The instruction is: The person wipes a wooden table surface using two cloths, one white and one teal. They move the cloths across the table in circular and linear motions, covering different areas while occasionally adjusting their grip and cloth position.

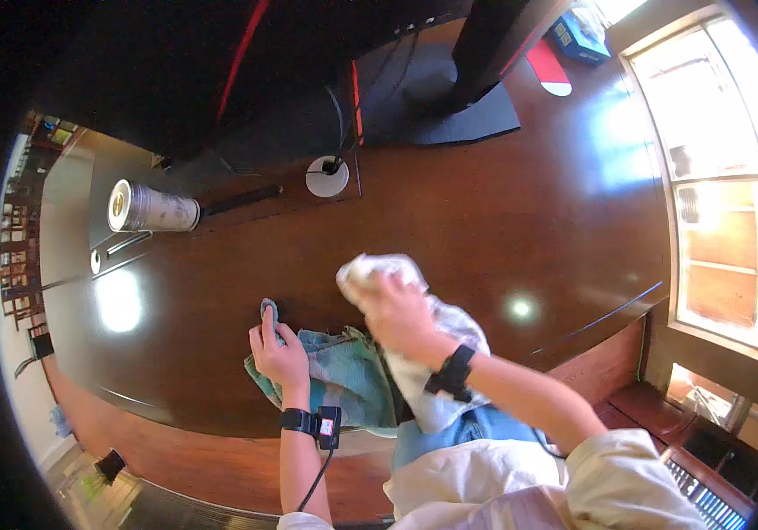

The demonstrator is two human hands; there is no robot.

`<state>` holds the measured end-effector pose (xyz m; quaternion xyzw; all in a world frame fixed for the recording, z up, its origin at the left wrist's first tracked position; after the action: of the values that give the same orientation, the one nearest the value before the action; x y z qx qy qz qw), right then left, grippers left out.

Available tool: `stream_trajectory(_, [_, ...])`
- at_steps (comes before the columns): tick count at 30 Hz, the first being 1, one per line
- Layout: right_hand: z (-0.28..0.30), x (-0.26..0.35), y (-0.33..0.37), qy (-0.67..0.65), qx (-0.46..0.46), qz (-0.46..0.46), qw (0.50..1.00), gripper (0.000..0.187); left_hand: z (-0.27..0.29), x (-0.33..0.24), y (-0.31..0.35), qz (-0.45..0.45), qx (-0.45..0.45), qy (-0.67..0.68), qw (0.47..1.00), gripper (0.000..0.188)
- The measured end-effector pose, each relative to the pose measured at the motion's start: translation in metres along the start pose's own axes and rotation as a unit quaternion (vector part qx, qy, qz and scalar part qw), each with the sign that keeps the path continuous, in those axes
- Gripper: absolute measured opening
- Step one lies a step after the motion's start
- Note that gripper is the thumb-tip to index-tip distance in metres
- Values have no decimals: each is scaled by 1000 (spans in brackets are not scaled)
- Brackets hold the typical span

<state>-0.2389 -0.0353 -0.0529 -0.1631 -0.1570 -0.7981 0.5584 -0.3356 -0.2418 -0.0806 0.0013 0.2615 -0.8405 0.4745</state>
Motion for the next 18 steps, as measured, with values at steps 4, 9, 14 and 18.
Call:
stream_trajectory(4, [3,-42,44,-42,2,69,997,46,0,3,-4,-36,5,23,999,32])
stream_trajectory(9, [111,-262,129,177,-130,-347,912,45,9,31,-4,-83,96,62,990,34])
stream_trajectory(14, [169,-345,152,250,-146,-443,848,56,18,70,-7,-82,100,45,991,34])
stream_trajectory(18, [76,-237,90,82,-181,-371,907,41,13,75,-4,-78,75,17,994,34])
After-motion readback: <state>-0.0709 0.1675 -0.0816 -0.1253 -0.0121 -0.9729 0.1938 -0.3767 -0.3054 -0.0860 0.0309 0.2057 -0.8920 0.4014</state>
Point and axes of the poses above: each hand's wrist, its own y-axis away from the middle knuckle, its own z-axis out of the back of the hand, x = y × z, the point moved 2 cm from there along -y, towards the middle knuckle, and after that the axes turned 11 degrees about -z, right-handed, at the moved point
